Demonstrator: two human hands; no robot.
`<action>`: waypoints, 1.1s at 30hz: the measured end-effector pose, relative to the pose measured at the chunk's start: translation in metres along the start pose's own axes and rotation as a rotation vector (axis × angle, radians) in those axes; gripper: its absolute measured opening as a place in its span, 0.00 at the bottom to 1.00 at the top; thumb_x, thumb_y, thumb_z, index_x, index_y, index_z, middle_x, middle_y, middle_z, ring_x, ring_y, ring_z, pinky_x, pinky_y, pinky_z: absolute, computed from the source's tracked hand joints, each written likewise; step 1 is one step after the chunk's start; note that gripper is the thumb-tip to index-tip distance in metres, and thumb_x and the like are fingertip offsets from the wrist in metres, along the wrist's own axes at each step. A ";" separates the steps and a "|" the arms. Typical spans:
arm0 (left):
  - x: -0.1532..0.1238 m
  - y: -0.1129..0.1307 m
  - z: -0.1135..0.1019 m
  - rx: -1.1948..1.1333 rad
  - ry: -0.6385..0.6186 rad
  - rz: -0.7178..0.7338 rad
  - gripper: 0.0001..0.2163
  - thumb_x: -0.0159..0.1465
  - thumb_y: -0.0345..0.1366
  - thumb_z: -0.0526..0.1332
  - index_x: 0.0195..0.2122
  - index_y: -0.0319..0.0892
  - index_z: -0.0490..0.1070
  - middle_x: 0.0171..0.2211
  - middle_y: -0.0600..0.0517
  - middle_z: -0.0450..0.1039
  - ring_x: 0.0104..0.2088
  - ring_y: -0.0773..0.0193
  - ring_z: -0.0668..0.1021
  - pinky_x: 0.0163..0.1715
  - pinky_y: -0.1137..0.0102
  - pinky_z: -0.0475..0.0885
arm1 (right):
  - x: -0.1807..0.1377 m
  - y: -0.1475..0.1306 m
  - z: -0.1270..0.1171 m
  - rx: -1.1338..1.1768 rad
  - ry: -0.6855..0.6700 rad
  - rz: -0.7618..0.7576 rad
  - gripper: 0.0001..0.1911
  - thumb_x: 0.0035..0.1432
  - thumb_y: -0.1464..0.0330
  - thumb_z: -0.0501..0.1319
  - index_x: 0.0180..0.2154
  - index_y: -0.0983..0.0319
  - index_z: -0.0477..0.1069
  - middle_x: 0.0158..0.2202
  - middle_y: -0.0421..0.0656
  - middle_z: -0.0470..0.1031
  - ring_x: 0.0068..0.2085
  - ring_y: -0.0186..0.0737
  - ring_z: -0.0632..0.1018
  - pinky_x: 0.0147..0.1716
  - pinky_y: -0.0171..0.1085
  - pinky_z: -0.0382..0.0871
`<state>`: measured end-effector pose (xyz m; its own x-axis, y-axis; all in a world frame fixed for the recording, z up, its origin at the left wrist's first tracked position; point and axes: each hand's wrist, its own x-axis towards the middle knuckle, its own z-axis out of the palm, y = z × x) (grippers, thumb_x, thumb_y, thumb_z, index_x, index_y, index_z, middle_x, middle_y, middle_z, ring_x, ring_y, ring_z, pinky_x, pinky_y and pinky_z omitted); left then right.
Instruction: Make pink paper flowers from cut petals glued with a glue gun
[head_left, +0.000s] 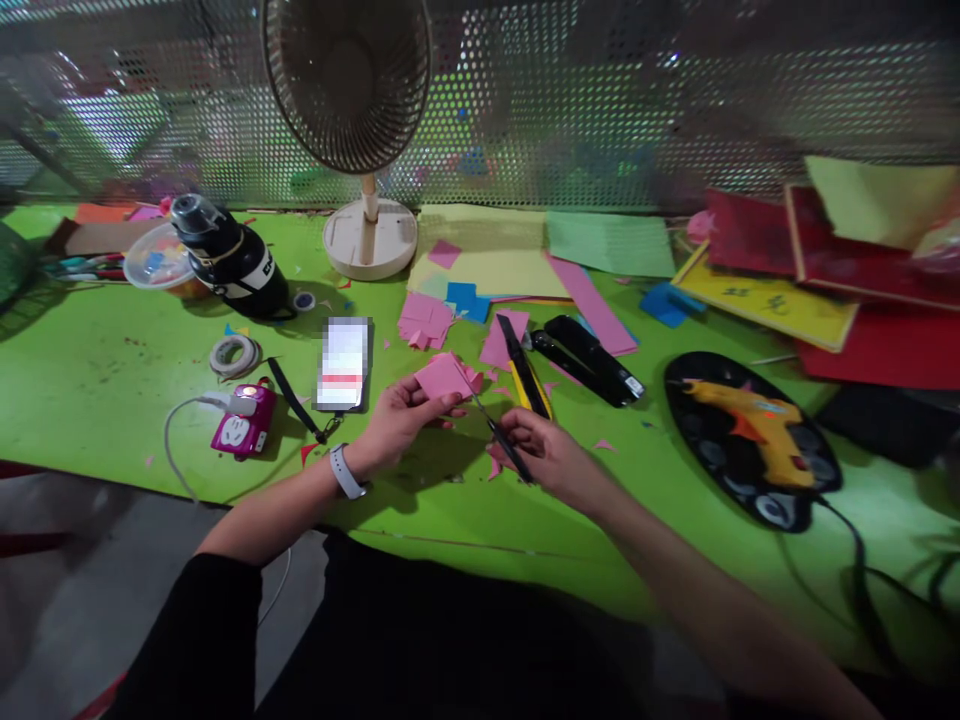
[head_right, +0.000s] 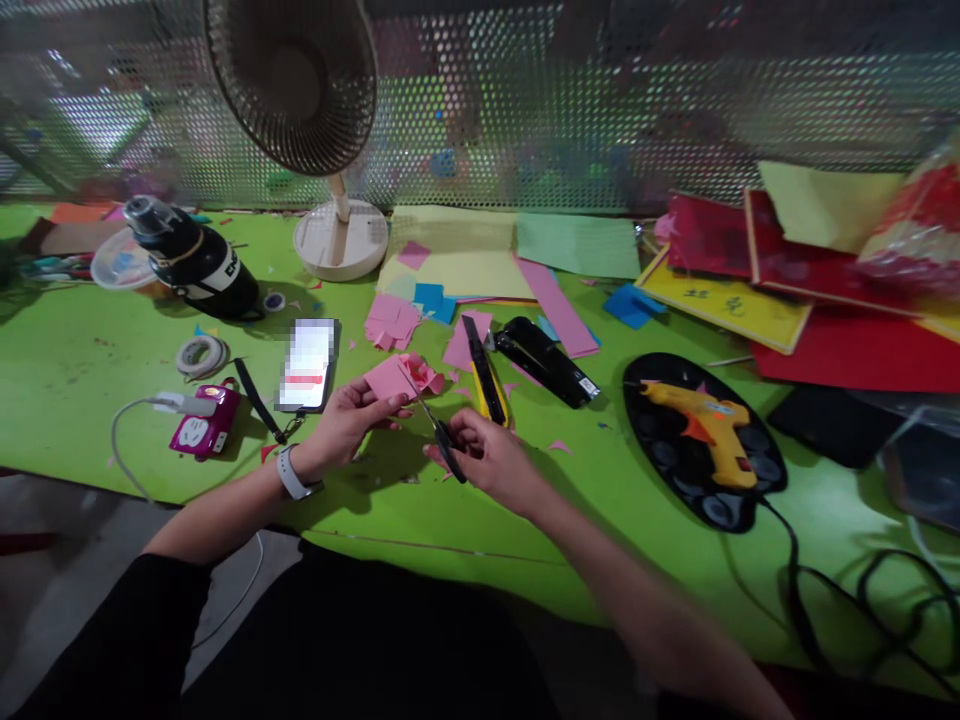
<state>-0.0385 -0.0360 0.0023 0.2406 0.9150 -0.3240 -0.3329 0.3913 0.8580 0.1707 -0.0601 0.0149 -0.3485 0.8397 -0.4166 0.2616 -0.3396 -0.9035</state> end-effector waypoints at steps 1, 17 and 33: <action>0.000 0.000 0.000 -0.005 0.000 -0.003 0.21 0.52 0.39 0.75 0.45 0.36 0.76 0.40 0.44 0.82 0.33 0.66 0.83 0.31 0.75 0.74 | 0.000 0.000 0.000 0.003 0.000 -0.003 0.27 0.42 0.47 0.72 0.32 0.59 0.66 0.28 0.39 0.72 0.29 0.36 0.73 0.27 0.37 0.69; 0.000 0.002 0.000 -0.010 0.012 -0.028 0.21 0.50 0.38 0.76 0.42 0.35 0.76 0.38 0.45 0.82 0.32 0.66 0.82 0.32 0.74 0.75 | -0.002 0.002 -0.003 0.051 0.003 0.012 0.29 0.40 0.44 0.72 0.29 0.60 0.67 0.24 0.39 0.73 0.25 0.35 0.73 0.25 0.37 0.71; 0.001 0.000 0.001 -0.031 -0.018 -0.037 0.19 0.50 0.38 0.76 0.40 0.35 0.76 0.36 0.47 0.82 0.29 0.69 0.81 0.29 0.77 0.73 | 0.000 0.008 -0.005 0.035 -0.026 0.008 0.28 0.44 0.44 0.70 0.30 0.60 0.67 0.25 0.39 0.74 0.26 0.36 0.76 0.27 0.39 0.73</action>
<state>-0.0376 -0.0353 0.0019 0.2694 0.8981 -0.3476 -0.3515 0.4277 0.8328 0.1768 -0.0609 0.0081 -0.3695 0.8258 -0.4260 0.2330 -0.3615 -0.9028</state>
